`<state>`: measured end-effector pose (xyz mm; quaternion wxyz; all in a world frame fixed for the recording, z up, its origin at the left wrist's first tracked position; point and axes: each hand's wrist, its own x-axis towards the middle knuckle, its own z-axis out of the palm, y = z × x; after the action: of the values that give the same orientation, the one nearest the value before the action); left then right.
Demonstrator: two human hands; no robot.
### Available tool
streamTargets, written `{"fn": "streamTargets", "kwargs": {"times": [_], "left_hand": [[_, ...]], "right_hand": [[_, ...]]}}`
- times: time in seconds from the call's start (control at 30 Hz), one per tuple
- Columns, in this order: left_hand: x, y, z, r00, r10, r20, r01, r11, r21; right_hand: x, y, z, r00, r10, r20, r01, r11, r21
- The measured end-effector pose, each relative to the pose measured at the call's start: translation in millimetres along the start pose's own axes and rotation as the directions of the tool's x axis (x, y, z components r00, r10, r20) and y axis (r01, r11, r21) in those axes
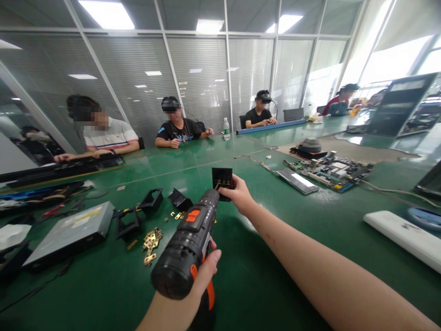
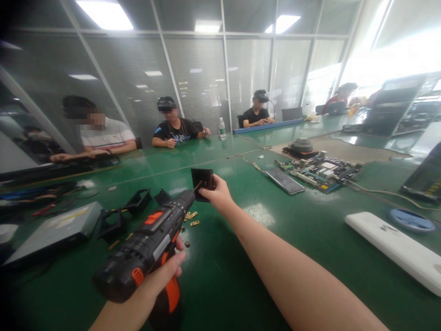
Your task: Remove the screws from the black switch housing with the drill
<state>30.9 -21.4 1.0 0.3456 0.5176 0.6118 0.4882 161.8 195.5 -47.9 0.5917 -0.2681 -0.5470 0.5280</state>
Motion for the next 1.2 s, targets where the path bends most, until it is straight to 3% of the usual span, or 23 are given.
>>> {"fn": "streamTargets", "kwargs": {"times": [0.1,0.3,0.63,0.97,1.2], "left_hand": [[-1,0,-1.7,1.0,0.026,0.002,-0.026,0.999,0.042],[-3,-4,-10.6,0.992,0.06,0.112,-0.07,0.994,0.083],[-7,-6,-9.5,0.993,0.021,0.112,-0.024,0.999,0.028],[-4,-9,-9.8,0.996,0.013,0.089,-0.022,0.995,0.1],[-6,-1,-10.6,0.994,0.009,0.111,-0.018,0.997,0.076]], "right_hand": [[-1,1,0,1.0,0.014,-0.001,-0.014,1.0,0.0],[0,2,-2,0.999,0.02,0.034,-0.021,0.999,0.037],[-2,1,-2,0.999,0.037,0.035,-0.039,0.997,0.063],[-2,0,-3,0.998,0.023,0.054,-0.027,0.998,0.065],[-1,1,-2,0.997,0.025,0.071,-0.031,0.995,0.095]]}}
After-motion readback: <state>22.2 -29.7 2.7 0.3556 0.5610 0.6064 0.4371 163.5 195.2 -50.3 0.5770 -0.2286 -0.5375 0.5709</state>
